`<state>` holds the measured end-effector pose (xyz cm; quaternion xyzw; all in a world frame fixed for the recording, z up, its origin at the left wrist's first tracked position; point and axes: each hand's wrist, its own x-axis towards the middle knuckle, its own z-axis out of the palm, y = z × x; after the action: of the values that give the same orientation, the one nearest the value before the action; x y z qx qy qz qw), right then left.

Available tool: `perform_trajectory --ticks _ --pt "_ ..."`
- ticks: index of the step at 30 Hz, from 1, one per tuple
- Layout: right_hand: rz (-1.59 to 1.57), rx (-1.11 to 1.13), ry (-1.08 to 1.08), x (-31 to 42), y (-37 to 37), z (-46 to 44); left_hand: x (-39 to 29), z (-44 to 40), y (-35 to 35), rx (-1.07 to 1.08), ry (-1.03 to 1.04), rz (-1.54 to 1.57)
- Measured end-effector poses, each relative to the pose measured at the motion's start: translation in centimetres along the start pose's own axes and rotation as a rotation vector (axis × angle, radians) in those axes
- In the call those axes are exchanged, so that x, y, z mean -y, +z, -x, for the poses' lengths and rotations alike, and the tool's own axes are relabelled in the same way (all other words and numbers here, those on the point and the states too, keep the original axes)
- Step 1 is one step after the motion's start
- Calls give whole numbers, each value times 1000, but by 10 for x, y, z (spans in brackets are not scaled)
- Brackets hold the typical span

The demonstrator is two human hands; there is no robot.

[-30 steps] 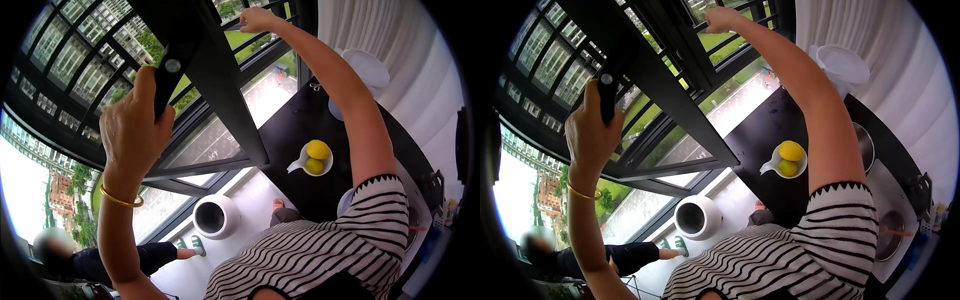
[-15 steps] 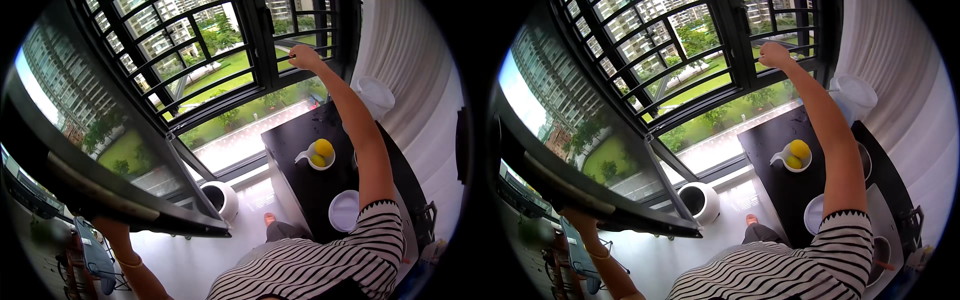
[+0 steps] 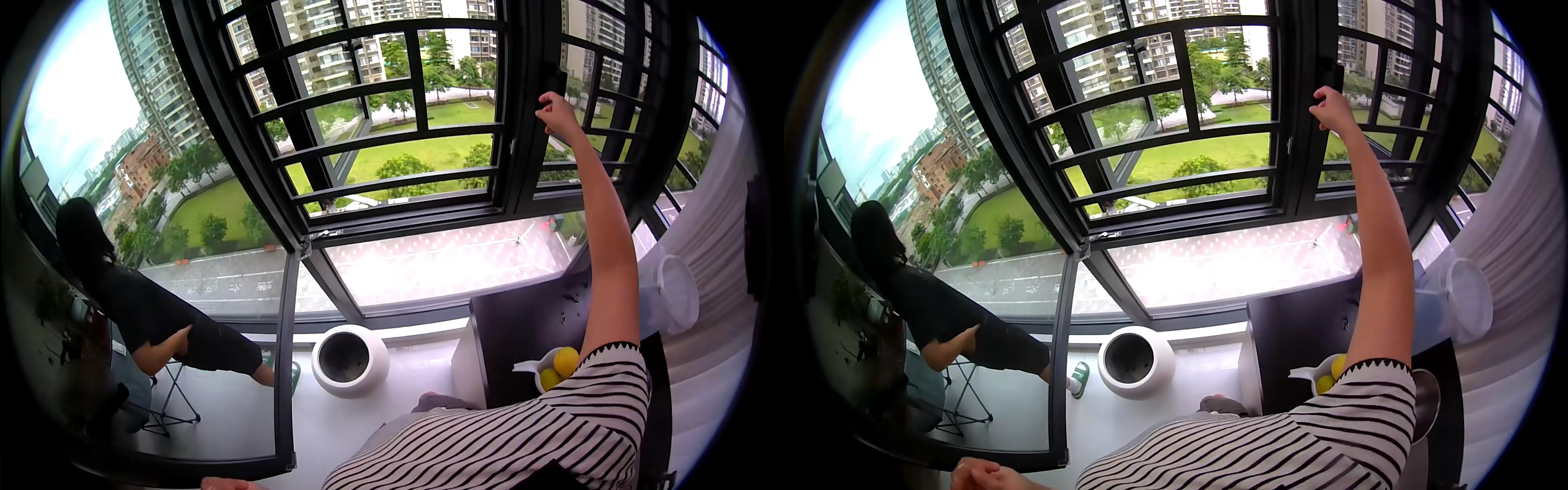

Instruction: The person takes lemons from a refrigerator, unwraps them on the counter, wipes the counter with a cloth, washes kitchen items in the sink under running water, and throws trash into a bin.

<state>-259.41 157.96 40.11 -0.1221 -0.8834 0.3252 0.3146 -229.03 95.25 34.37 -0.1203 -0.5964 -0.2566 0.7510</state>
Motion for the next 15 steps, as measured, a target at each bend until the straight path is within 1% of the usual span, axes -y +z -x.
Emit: perform_trajectory --ticks 2,3,4,5,6,8,9,10,12,13,14,15 --pt "177 -164 18 16 9 -1 1 12 35 49 -169 127" --pt "440 -405 -55 9 12 -8 1 17 53 95 -225 130" --pt "441 -413 -41 8 14 -7 0 21 70 152 -283 144" --pt "428 -502 -26 13 15 -3 -2 24 87 229 -346 157" --pt "426 -611 0 17 8 -1 -4 30 110 186 -476 262" --pt "424 -571 133 -1 6 -18 10 37 152 433 -294 388" --pt "382 -455 236 4 -9 -18 7 46 178 427 -239 440" --pt "324 -323 326 7 -17 -17 8 52 195 480 -209 536" --pt "519 -188 242 -10 -20 -32 -4 67 224 577 -328 619" --pt "495 -325 45 -35 -15 -40 -8 69 240 634 -188 669" --pt "510 -335 53 -42 -30 -43 -15 72 259 603 -99 671" --pt "690 -354 -76 -44 -50 -46 -23 77 274 603 -125 690"
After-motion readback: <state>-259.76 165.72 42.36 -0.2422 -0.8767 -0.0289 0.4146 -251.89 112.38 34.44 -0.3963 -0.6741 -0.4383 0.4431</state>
